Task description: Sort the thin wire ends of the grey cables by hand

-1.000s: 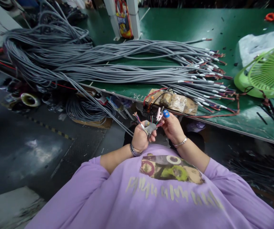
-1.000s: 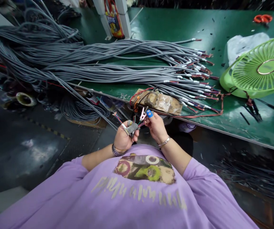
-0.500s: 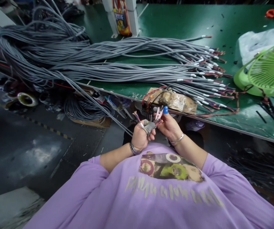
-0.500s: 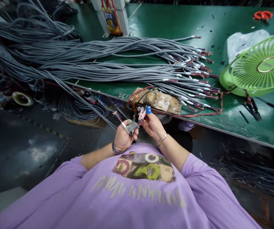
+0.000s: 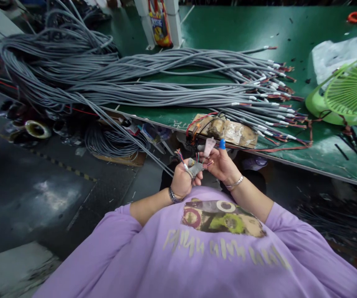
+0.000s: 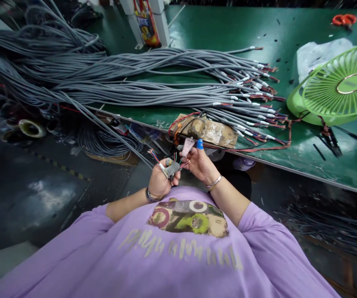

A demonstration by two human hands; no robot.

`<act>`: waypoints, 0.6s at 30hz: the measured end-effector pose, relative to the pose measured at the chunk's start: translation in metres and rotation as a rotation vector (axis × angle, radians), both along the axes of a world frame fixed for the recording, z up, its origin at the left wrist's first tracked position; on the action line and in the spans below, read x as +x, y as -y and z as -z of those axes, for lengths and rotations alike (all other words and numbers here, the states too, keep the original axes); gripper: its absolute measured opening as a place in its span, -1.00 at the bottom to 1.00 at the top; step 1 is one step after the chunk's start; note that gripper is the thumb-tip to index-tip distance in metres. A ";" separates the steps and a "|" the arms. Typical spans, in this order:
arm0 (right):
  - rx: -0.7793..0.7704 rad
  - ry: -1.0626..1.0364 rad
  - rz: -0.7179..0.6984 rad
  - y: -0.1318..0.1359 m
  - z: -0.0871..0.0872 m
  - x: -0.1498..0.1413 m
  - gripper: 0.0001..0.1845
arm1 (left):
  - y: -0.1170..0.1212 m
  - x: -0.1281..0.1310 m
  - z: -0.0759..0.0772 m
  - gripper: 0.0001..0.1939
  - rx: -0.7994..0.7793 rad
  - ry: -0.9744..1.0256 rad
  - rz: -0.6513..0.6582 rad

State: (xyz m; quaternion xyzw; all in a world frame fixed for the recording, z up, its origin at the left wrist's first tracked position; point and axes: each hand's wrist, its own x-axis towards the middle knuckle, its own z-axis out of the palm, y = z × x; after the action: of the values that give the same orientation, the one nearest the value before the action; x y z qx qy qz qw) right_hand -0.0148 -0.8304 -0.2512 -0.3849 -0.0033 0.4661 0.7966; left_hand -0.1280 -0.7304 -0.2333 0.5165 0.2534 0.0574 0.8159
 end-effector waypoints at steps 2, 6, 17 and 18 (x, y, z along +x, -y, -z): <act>0.012 0.047 -0.126 0.010 0.001 0.001 -0.28 | -0.002 -0.004 0.002 -0.60 0.030 0.011 0.012; -0.020 0.187 -0.245 0.023 0.001 -0.003 -0.45 | -0.006 -0.009 0.008 -0.62 0.098 0.012 0.010; -0.195 0.343 -0.030 0.009 -0.005 -0.022 -0.57 | -0.009 -0.007 0.007 -0.60 0.254 -0.004 0.194; -0.203 0.342 -0.032 0.009 -0.005 -0.023 -0.56 | -0.009 -0.007 0.006 -0.59 0.255 -0.009 0.209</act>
State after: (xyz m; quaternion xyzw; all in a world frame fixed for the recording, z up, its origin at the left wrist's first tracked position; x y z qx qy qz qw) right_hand -0.0376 -0.8392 -0.2465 -0.5366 -0.0975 0.4046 0.7341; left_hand -0.1354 -0.7212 -0.2398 0.6395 0.1928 0.0015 0.7442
